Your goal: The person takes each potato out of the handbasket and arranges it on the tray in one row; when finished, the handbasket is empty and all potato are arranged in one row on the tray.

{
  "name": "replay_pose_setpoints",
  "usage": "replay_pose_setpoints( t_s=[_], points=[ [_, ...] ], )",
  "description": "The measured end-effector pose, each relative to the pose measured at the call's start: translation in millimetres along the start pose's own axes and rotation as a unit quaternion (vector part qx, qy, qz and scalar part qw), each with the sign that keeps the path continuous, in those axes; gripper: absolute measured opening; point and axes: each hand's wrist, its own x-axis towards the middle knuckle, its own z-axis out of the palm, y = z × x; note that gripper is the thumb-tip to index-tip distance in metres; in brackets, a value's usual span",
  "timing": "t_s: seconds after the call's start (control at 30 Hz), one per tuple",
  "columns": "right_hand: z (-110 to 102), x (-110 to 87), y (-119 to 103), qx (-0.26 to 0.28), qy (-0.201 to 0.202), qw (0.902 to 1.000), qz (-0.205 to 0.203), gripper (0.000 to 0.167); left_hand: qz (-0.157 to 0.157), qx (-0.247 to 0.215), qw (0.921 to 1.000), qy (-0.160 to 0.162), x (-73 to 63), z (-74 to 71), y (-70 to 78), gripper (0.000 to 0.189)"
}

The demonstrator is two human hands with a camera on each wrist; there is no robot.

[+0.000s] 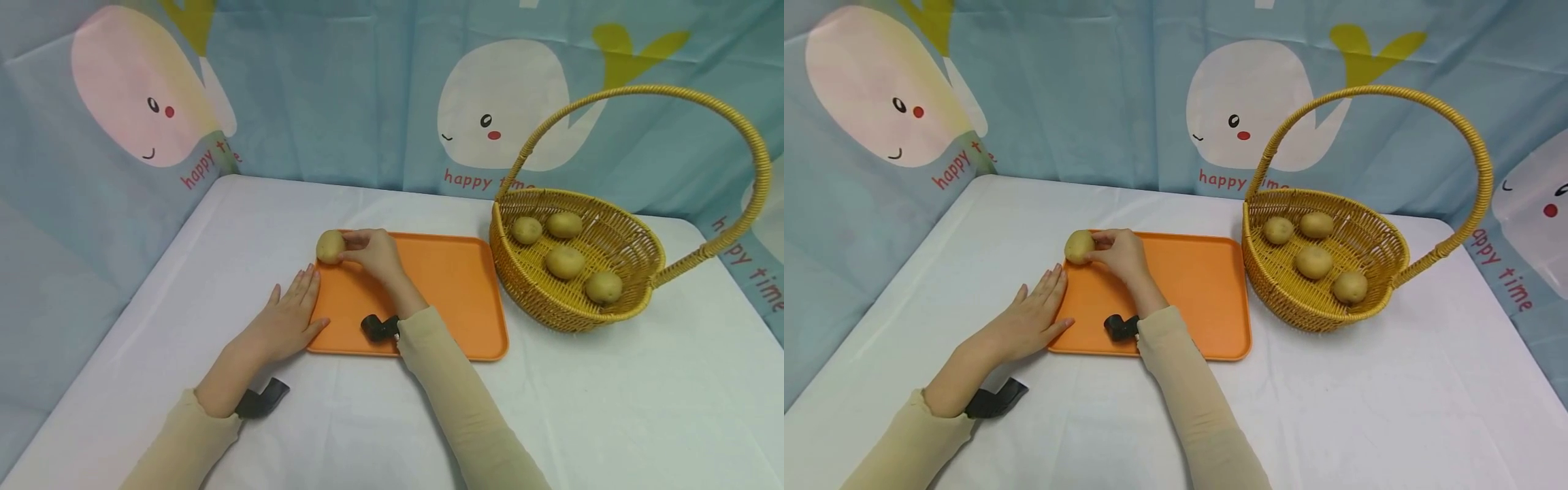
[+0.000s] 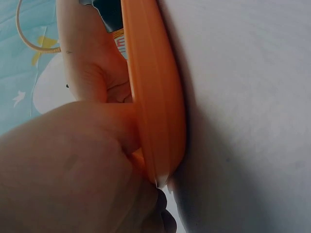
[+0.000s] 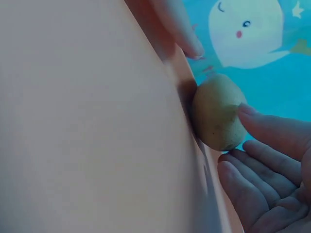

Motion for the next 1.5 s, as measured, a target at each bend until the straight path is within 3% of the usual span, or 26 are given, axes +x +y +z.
replay_pose_setpoints(
  t_s=[0.2,0.37,0.5,0.67,1.0,1.3,1.5],
  points=[
    [-4.7,-1.1,2.2,0.06,0.013,0.998,0.01,0.039,0.009,0.0,1.0,0.002,2.5,-1.4,2.4,0.076],
    [-10.6,-5.1,4.5,0.132,0.015,0.9909,0.02,0.036,0.009,-0.009,0.9999,0.0,0.8,-1.1,2.0,0.076],
    [-22.5,-11.8,-0.7,0.148,0.01,0.9889,0.01,0.036,0.002,-0.008,1.0,-0.001,-2.2,0.8,-1.9,0.076],
    [-53.1,-26.8,-12.1,0.166,0.011,0.9861,-0.013,0.035,0.006,-0.011,0.9999,0.005,-3.1,1.3,-5.8,0.076],
    [-140.6,-75.3,-21.1,0.206,-0.003,0.9781,-0.033,0.038,0.008,-0.017,0.9998,0.005,-1.9,2.2,-8.3,0.077],
    [-218.3,-116.7,-0.7,0.147,0.011,0.9888,-0.025,0.038,0.012,-0.016,0.9998,0.003,2.7,6.8,-8.7,0.077],
    [-267.3,-143.1,8.5,0.018,-0.005,0.9994,0.03,0.04,0.015,-0.024,0.9996,0.0,5.6,6.8,-5.7,0.077]
  ],
)
